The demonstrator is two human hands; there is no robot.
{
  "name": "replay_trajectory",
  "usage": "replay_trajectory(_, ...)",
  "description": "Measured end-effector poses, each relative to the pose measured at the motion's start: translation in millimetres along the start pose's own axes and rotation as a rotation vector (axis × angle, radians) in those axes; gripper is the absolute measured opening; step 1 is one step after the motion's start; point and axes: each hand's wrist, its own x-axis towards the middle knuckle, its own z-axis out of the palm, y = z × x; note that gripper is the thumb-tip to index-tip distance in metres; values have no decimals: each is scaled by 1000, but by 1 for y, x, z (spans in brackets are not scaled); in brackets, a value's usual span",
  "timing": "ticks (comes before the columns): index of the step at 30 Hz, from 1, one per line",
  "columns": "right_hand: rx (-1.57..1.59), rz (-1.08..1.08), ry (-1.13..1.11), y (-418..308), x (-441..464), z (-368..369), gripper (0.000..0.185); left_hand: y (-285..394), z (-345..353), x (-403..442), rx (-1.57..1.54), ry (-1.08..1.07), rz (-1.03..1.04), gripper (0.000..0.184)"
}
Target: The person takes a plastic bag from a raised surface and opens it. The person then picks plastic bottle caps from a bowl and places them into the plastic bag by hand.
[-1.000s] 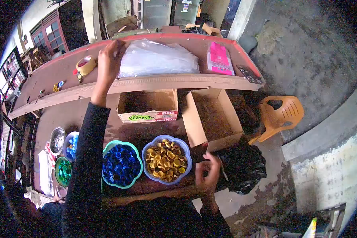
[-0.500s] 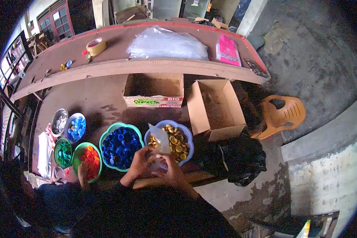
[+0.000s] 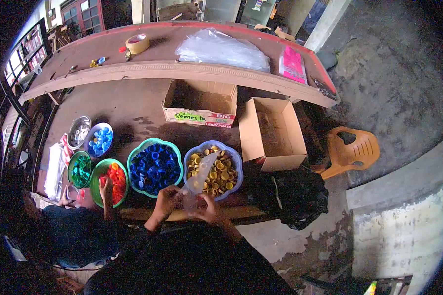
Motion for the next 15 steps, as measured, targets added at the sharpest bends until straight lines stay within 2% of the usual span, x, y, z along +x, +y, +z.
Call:
replay_trajectory(3, -47, 37, -44, -55, 2, -2, 66, 6, 3, -7, 24, 79, 76, 20)
replay_trajectory(5, -157, -98, -102, -71, 6, 1, 69, 20, 3, -15, 53, 109, 107, 23)
replay_trajectory(7, -120, -74, -114, -69, 4, 10, 61, 42, -1, -26, 284, 120, 185, 26)
replay_trajectory(9, 341, 86, -50, -85, 4, 17, 41, 67, -6, -37, 392, 139, 180, 27)
replay_trajectory(10, 376, 47, -29, -98, 6, 18, 28, 74, -8, -39, 498, 161, 175, 27)
replay_trajectory(11, 376, 45, -27, -93, 8, 17, 28, 75, -10, -39, 499, 161, 177, 27)
replay_trajectory(13, 275, 191, -73, -83, 11, 15, 19, 76, -16, -39, 502, 236, 219, 29)
replay_trajectory(15, 339, 186, -36, -83, 12, 13, 14, 70, -21, -39, 591, 256, 241, 31)
